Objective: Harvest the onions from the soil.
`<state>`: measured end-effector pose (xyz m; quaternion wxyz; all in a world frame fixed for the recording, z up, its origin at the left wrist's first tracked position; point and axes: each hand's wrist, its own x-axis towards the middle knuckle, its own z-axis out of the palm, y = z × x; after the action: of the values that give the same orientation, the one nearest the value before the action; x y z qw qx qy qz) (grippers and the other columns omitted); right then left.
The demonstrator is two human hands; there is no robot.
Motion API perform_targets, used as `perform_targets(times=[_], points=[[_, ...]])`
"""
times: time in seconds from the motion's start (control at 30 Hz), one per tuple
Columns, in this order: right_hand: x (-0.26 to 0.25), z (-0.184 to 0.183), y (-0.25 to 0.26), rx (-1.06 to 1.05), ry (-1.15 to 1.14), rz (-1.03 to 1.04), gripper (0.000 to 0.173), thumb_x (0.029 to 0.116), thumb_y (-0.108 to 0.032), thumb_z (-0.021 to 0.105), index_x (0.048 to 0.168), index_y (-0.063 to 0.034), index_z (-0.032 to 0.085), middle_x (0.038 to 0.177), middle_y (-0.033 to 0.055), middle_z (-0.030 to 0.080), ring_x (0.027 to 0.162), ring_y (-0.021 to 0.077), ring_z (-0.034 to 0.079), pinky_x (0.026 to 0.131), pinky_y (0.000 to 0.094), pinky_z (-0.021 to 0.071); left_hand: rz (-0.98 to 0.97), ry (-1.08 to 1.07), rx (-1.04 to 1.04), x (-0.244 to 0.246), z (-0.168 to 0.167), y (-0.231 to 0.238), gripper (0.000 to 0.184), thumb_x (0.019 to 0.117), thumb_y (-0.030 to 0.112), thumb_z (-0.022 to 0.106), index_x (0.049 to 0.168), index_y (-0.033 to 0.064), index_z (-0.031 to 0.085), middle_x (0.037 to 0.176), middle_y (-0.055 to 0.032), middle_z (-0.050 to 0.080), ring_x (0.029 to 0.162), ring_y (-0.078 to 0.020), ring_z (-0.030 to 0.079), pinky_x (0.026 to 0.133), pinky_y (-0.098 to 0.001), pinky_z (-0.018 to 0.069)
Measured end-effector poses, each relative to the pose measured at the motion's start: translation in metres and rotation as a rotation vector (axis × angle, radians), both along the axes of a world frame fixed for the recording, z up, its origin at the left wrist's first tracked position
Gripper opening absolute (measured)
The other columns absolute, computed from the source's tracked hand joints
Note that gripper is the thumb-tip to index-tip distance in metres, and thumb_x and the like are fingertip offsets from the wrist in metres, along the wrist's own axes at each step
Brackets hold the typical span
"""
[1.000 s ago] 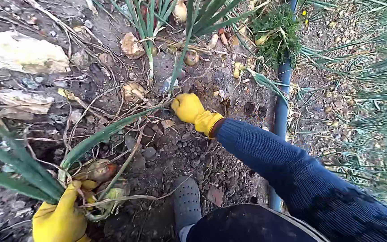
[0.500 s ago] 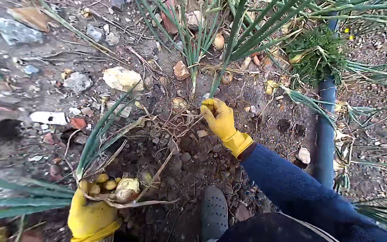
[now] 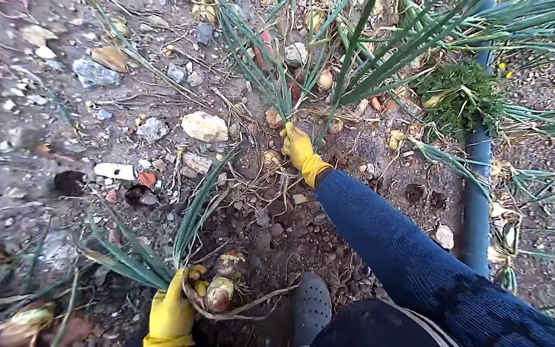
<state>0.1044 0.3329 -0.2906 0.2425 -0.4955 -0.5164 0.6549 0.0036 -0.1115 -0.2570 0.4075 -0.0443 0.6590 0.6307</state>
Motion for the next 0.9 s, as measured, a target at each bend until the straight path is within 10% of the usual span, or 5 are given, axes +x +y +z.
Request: perform_targets(times=[0.23, 0.4, 0.63, 0.77, 0.9], points=[[0.044, 0.079, -0.096, 0.215, -0.261, 0.030, 0.039, 0.1094, -0.040, 0.048, 0.099, -0.0076, 0.067, 0.065, 0.0023, 0.051, 0.051, 0.0156, 0.046, 0.048, 0.0348, 0.0426, 0.033, 0.014, 0.017, -0.015, 0.002, -0.001, 0.042, 0.1106, 0.023, 0.035, 0.095, 0.0037, 0.069, 0.082, -0.0047, 0.073, 0.052, -0.0108, 0.061, 0.050, -0.0265, 0.0564], [0.109, 0.080, -0.035, 0.258, -0.335, -0.309, 0.036, 0.1077, -0.043, 0.052, 0.112, -0.0099, 0.065, 0.068, 0.0011, 0.057, 0.053, 0.0139, 0.054, 0.051, 0.0330, 0.0510, -0.004, 0.014, 0.083, -0.016, -0.008, 0.004, 0.038, 0.1078, 0.024, 0.040, 0.093, 0.0036, 0.069, 0.079, -0.0063, 0.072, 0.050, -0.0127, 0.060, 0.049, -0.0294, 0.0565], [-0.018, 0.071, -0.057, 0.558, -1.121, 0.627, 0.054, 0.0991, -0.058, 0.054, 0.115, -0.0097, 0.071, 0.107, 0.0184, 0.073, 0.102, 0.0400, 0.070, 0.081, 0.0655, 0.0552, 0.003, 0.054, 0.046, -0.011, -0.003, 0.001, 0.038, 0.1088, 0.021, 0.039, 0.096, 0.0005, 0.068, 0.079, -0.0087, 0.073, 0.054, -0.0151, 0.065, 0.051, -0.0311, 0.0588], [-0.020, 0.059, -0.044, 0.540, -1.097, 0.774, 0.042, 0.1017, -0.047, 0.054, 0.102, -0.0085, 0.071, 0.100, 0.0186, 0.072, 0.098, 0.0396, 0.070, 0.078, 0.0651, 0.0549, 0.060, 0.059, 0.064, -0.015, -0.001, -0.002, 0.038, 0.1092, 0.019, 0.037, 0.106, -0.0050, 0.066, 0.089, -0.0151, 0.075, 0.072, -0.0240, 0.074, 0.069, -0.0397, 0.0646], [0.006, 0.074, -0.115, 0.520, -0.979, 0.922, 0.035, 0.1013, -0.039, 0.056, 0.099, -0.0079, 0.071, 0.093, 0.0169, 0.071, 0.093, 0.0373, 0.070, 0.078, 0.0625, 0.0566, 0.101, 0.068, 0.160, -0.020, -0.003, -0.001, 0.037, 0.1088, 0.018, 0.037, 0.107, -0.0045, 0.066, 0.078, -0.0121, 0.073, 0.064, -0.0212, 0.071, 0.065, -0.0386, 0.0643]])
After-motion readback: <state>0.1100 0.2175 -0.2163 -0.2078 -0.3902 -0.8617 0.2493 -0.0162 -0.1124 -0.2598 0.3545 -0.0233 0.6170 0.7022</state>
